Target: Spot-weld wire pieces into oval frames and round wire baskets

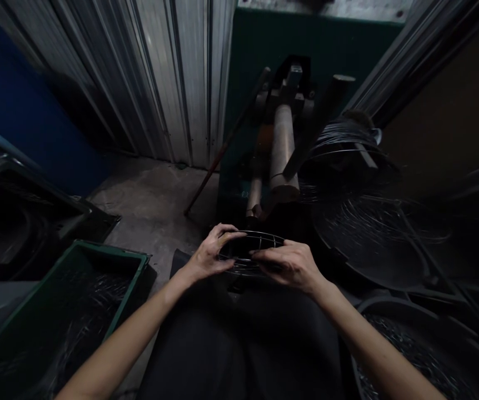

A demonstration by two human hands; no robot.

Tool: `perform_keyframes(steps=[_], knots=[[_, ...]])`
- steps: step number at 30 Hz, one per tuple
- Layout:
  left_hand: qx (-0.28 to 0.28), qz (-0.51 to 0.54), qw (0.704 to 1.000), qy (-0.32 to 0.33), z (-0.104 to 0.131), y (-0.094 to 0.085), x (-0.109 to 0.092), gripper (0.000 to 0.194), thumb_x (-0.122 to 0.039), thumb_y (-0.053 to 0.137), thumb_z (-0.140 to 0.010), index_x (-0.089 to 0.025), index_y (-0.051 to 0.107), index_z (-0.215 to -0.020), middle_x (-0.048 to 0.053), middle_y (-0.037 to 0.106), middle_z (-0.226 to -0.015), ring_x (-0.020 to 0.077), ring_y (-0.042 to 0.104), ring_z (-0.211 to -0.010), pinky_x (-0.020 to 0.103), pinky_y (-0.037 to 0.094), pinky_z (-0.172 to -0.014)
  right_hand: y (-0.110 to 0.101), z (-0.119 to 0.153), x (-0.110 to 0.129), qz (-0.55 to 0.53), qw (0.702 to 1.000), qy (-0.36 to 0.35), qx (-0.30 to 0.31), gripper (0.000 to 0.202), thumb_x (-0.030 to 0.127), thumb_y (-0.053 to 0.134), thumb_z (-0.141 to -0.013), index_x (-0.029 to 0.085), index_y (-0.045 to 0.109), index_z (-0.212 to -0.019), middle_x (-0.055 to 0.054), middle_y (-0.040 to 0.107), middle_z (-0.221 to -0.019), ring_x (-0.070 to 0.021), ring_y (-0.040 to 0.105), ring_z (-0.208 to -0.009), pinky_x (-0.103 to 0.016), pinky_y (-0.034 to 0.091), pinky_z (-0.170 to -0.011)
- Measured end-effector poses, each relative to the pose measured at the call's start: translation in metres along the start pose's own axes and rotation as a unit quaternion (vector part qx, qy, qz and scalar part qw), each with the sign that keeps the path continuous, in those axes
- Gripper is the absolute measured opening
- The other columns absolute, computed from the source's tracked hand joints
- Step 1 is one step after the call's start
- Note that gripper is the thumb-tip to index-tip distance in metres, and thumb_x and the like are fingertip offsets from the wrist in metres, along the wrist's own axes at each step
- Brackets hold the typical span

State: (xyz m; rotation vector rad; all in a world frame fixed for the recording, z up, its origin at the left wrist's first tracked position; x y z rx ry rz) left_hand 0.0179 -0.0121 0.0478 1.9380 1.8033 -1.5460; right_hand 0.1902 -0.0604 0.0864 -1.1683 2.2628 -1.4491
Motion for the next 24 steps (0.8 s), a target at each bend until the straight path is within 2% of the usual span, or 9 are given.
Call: perform_keyframes(steps=[17,24], knots=[[-0.009,0.006,1.000,0.013,-0.019,-0.002,0.011,0.052,-0.012,0.064,-0.071,-0.019,0.052,-0.121,0.010,0.050,-0.118,0.0236,0.053,-0.112,0.040,0.049,-0.096,0.000,-0.007,-0.018,0.006,1.000,0.021,0.000,0.014,0.018,0.061,-0.082,0.023,0.066,-0.094,0.004,0.075,-0.090,-0.0090,0.069,-0.071,-0.024,0.042,-0.061],[-0.023,0.007,1.000,0.015,-0.018,-0.002,0.013,0.054,-0.011,0.064,-0.070,-0.021,0.051,-0.122,0.009,0.050,-0.118,0.0229,0.053,-0.112,0.039,0.049,-0.095,-0.003,-0.010,-0.016,0.010,1.000,0.005,-0.015,0.011,0.021,0.059,-0.084,0.024,0.067,-0.092,0.003,0.075,-0.087,-0.0092,0.069,-0.072,-0.023,0.043,-0.062]])
Point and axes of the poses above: each hand's wrist, its own z-axis away from the middle knuckle, its own y-axis out of the palm, x = y × z, the point moved 5 cm from there along -z, towards the middle knuckle
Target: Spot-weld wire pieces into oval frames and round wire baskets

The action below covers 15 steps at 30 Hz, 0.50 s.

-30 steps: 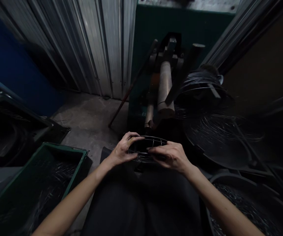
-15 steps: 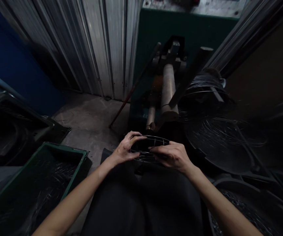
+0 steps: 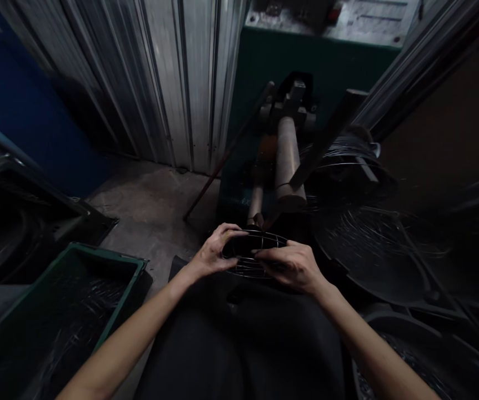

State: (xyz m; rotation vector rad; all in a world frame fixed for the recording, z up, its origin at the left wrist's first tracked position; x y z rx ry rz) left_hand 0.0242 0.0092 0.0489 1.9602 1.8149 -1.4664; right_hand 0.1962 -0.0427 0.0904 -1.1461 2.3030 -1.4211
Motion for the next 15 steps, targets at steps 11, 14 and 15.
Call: perform_keyframes(steps=[11,14,15], knots=[[0.003,0.016,1.000,-0.001,-0.009,0.001,0.004,0.053,-0.012,0.065,-0.070,-0.019,0.051,-0.121,0.010,0.050,-0.119,0.0238,0.053,-0.114,0.040,0.049,-0.096,-0.001,-0.002,-0.007,0.033,0.999,0.007,0.006,0.014,0.022,0.057,-0.086,0.024,0.069,-0.094,0.002,0.075,-0.085,-0.0105,0.069,-0.068,-0.024,0.044,-0.059],[-0.002,0.020,1.000,-0.004,-0.012,0.001,0.007,0.053,-0.012,0.065,-0.070,-0.020,0.052,-0.120,0.009,0.051,-0.119,0.0237,0.054,-0.113,0.040,0.048,-0.096,-0.001,-0.004,-0.009,0.031,0.999,0.007,0.005,0.014,0.022,0.058,-0.085,0.024,0.069,-0.094,0.002,0.075,-0.086,-0.0104,0.069,-0.069,-0.025,0.043,-0.058],[-0.004,0.021,1.000,-0.004,-0.013,0.001,0.008,0.053,-0.012,0.065,-0.069,-0.020,0.052,-0.120,0.009,0.051,-0.118,0.0235,0.054,-0.112,0.040,0.048,-0.096,-0.001,-0.004,-0.010,0.032,0.999,0.007,0.003,0.013,0.022,0.059,-0.085,0.024,0.069,-0.093,0.003,0.075,-0.085,-0.0101,0.069,-0.068,-0.025,0.042,-0.057]])
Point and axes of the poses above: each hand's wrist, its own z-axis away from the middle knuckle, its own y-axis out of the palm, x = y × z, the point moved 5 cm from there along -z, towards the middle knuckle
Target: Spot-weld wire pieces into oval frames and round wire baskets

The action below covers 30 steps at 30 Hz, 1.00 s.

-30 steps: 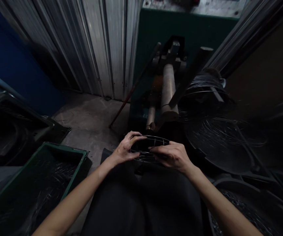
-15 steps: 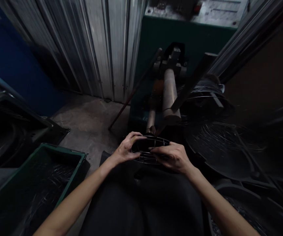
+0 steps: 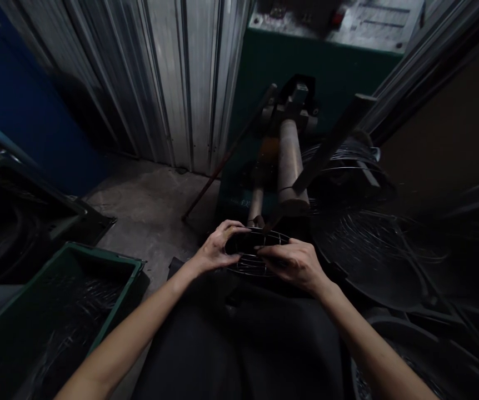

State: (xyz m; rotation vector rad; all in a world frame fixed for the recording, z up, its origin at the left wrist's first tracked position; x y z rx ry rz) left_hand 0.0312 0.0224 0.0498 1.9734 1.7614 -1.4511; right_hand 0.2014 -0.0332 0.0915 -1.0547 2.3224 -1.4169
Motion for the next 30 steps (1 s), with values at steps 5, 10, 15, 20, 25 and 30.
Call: perform_keyframes(steps=[5,10,15,20,25,30], knots=[[0.002,-0.001,1.000,0.002,-0.003,-0.001,0.003,0.053,-0.011,0.065,-0.068,-0.019,0.053,-0.119,0.010,0.051,-0.118,0.0234,0.054,-0.113,0.039,0.048,-0.097,0.001,-0.002,-0.002,0.003,1.000,-0.002,-0.010,0.012,0.022,0.059,-0.086,0.024,0.069,-0.092,0.003,0.075,-0.082,-0.0089,0.068,-0.065,-0.024,0.040,-0.055],[0.007,-0.001,1.000,0.009,-0.005,-0.001,0.003,0.053,-0.012,0.064,-0.069,-0.018,0.053,-0.120,0.010,0.052,-0.117,0.0237,0.054,-0.113,0.040,0.048,-0.096,0.002,-0.001,-0.006,0.007,1.000,0.006,-0.007,0.012,0.023,0.060,-0.085,0.023,0.070,-0.092,0.003,0.075,-0.080,-0.0087,0.067,-0.063,-0.024,0.038,-0.055],[0.014,-0.006,1.000,0.015,-0.007,-0.002,0.003,0.052,-0.013,0.065,-0.069,-0.017,0.053,-0.119,0.010,0.052,-0.115,0.0235,0.054,-0.112,0.039,0.049,-0.095,0.003,-0.002,-0.007,-0.004,1.000,0.015,0.006,0.015,0.024,0.057,-0.086,0.024,0.071,-0.092,0.002,0.075,-0.081,-0.0090,0.067,-0.061,-0.024,0.038,-0.054],[0.030,-0.008,0.999,0.013,-0.010,-0.004,-0.001,0.051,-0.014,0.064,-0.070,-0.017,0.053,-0.119,0.010,0.053,-0.114,0.0236,0.054,-0.112,0.039,0.048,-0.095,0.004,-0.001,-0.007,-0.012,1.000,0.020,0.016,0.015,0.025,0.058,-0.086,0.024,0.070,-0.095,0.001,0.075,-0.086,-0.0093,0.066,-0.060,-0.024,0.040,-0.055],[0.037,-0.015,0.999,0.000,-0.011,-0.005,-0.001,0.052,-0.013,0.064,-0.070,-0.019,0.053,-0.120,0.009,0.052,-0.114,0.0229,0.053,-0.112,0.039,0.049,-0.095,0.004,0.000,-0.008,0.003,0.999,0.025,0.046,0.020,0.024,0.057,-0.085,0.025,0.070,-0.101,0.001,0.075,-0.084,-0.0083,0.060,-0.052,-0.025,0.040,-0.055],[0.036,-0.019,0.999,0.003,-0.010,-0.003,0.001,0.053,-0.013,0.065,-0.069,-0.018,0.053,-0.120,0.009,0.051,-0.114,0.0232,0.054,-0.110,0.039,0.048,-0.095,0.002,-0.001,-0.004,0.003,0.998,0.032,0.047,0.018,0.025,0.057,-0.085,0.024,0.069,-0.099,0.002,0.074,-0.077,-0.0078,0.054,-0.047,-0.026,0.039,-0.054]])
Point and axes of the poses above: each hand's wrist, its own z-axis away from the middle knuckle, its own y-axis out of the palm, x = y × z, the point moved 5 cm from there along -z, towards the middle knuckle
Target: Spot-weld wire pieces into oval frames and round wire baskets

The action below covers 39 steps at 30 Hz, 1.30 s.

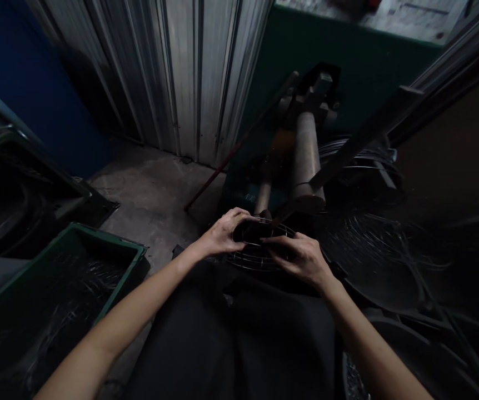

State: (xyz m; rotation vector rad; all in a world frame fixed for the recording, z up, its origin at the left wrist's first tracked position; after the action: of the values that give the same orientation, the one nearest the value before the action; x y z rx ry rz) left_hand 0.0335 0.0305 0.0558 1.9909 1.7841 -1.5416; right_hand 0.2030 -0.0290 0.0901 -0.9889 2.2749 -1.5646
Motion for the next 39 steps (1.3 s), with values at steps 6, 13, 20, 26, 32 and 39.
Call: perform_keyframes(steps=[6,13,20,26,32,39], knots=[[0.001,-0.003,1.000,-0.015,0.000,-0.001,-0.002,0.052,-0.011,0.063,-0.069,-0.019,0.053,-0.119,0.009,0.051,-0.115,0.0230,0.054,-0.111,0.038,0.048,-0.095,0.002,0.001,0.004,-0.013,0.999,0.036,-0.038,0.013,0.027,0.056,-0.086,0.025,0.069,-0.089,0.002,0.073,-0.074,-0.0107,0.057,-0.054,-0.026,0.041,-0.058],[-0.007,-0.007,1.000,-0.011,0.001,0.001,0.000,0.052,-0.011,0.064,-0.067,-0.018,0.053,-0.117,0.009,0.052,-0.114,0.0244,0.052,-0.111,0.041,0.048,-0.096,0.004,0.003,0.004,-0.028,0.997,0.041,-0.053,0.014,0.024,0.055,-0.085,0.024,0.068,-0.089,0.001,0.073,-0.078,-0.0116,0.058,-0.057,-0.027,0.043,-0.060],[-0.019,-0.015,1.000,-0.018,0.010,0.002,-0.006,0.054,-0.009,0.062,-0.067,-0.019,0.052,-0.120,0.010,0.050,-0.119,0.0243,0.051,-0.114,0.042,0.046,-0.099,0.005,0.008,0.010,-0.024,0.997,0.024,-0.064,0.010,0.021,0.056,-0.086,0.023,0.066,-0.089,0.002,0.072,-0.076,-0.0108,0.055,-0.055,-0.026,0.042,-0.059],[-0.020,-0.029,0.999,-0.025,0.020,0.006,-0.008,0.055,-0.010,0.063,-0.069,-0.022,0.051,-0.121,0.008,0.051,-0.120,0.0240,0.051,-0.116,0.042,0.045,-0.100,0.009,0.013,0.014,-0.011,0.997,0.021,-0.074,0.009,0.024,0.057,-0.087,0.024,0.067,-0.087,0.004,0.071,-0.070,-0.0097,0.049,-0.049,-0.027,0.037,-0.057],[-0.035,-0.031,0.999,-0.011,0.020,0.006,-0.007,0.056,-0.009,0.062,-0.068,-0.021,0.051,-0.121,0.009,0.051,-0.120,0.0239,0.052,-0.114,0.042,0.046,-0.098,0.008,0.011,0.014,-0.008,0.997,0.013,-0.073,0.011,0.023,0.057,-0.087,0.022,0.068,-0.087,0.004,0.072,-0.073,-0.0089,0.048,-0.049,-0.026,0.035,-0.057],[-0.028,-0.031,0.999,-0.016,0.016,0.005,-0.005,0.055,-0.008,0.063,-0.067,-0.023,0.053,-0.120,0.009,0.053,-0.118,0.0250,0.053,-0.114,0.041,0.047,-0.097,0.010,0.012,0.007,0.001,0.999,0.027,-0.045,0.014,0.026,0.055,-0.089,0.023,0.069,-0.090,0.003,0.073,-0.076,-0.0076,0.051,-0.050,-0.026,0.033,-0.056]])
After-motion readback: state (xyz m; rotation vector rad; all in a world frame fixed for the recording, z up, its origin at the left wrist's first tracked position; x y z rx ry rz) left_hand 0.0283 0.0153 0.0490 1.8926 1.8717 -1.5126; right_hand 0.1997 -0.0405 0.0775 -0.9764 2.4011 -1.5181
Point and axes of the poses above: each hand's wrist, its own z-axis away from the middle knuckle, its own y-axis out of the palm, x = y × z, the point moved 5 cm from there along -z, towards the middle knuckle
